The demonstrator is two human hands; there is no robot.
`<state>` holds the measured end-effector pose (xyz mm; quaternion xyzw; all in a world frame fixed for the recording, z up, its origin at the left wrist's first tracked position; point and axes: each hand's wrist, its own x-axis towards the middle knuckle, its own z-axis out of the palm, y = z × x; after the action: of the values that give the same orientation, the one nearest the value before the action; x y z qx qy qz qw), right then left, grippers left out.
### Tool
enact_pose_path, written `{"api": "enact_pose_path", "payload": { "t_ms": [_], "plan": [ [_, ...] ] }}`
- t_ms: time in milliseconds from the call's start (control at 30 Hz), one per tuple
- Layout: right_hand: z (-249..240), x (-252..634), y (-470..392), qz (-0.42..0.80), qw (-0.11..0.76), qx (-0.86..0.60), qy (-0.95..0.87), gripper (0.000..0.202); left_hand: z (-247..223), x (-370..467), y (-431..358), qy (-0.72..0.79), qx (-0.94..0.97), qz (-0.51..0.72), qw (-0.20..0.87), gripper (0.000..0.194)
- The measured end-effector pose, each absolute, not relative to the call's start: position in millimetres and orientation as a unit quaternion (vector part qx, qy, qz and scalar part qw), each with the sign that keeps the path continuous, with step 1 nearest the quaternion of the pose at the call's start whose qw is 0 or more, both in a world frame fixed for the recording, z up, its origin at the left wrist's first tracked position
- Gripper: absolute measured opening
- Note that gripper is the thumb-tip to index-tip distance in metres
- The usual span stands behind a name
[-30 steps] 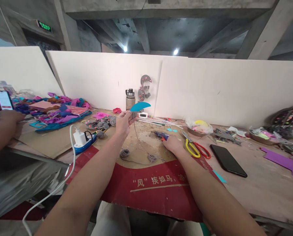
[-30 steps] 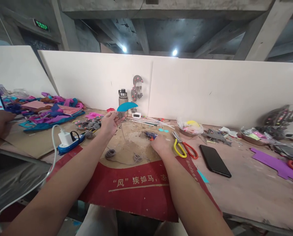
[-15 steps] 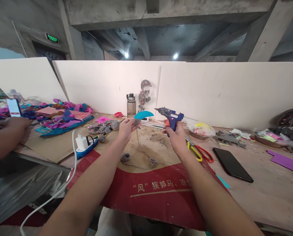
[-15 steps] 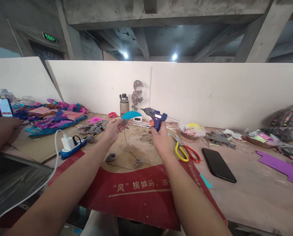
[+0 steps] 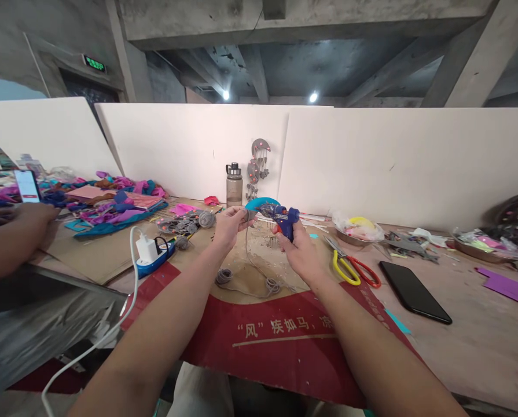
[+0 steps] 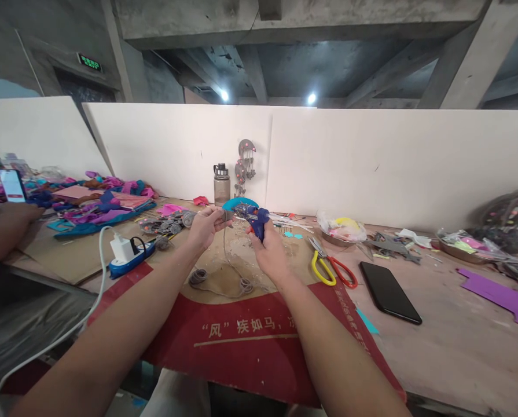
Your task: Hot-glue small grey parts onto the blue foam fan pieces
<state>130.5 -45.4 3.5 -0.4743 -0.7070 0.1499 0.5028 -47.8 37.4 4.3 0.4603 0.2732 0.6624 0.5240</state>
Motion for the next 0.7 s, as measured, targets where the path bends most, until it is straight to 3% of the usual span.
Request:
{"api": "enact_pose_path", "payload": {
  "t_ms": [333,700],
  "plan": [
    [-0.5,129.6,-43.9,0.073,0.476,-0.503,-0.718,0.042,3.6,-42.6,34.6,0.257,0.511,0.638,0.516,0.028],
    [0.1,127.4,-44.6,0.078,0.461,-0.519,-0.716,0.043,1.9,-39.1,34.4,0.266,0.517,0.634,0.51,0.03]
  ]
}}
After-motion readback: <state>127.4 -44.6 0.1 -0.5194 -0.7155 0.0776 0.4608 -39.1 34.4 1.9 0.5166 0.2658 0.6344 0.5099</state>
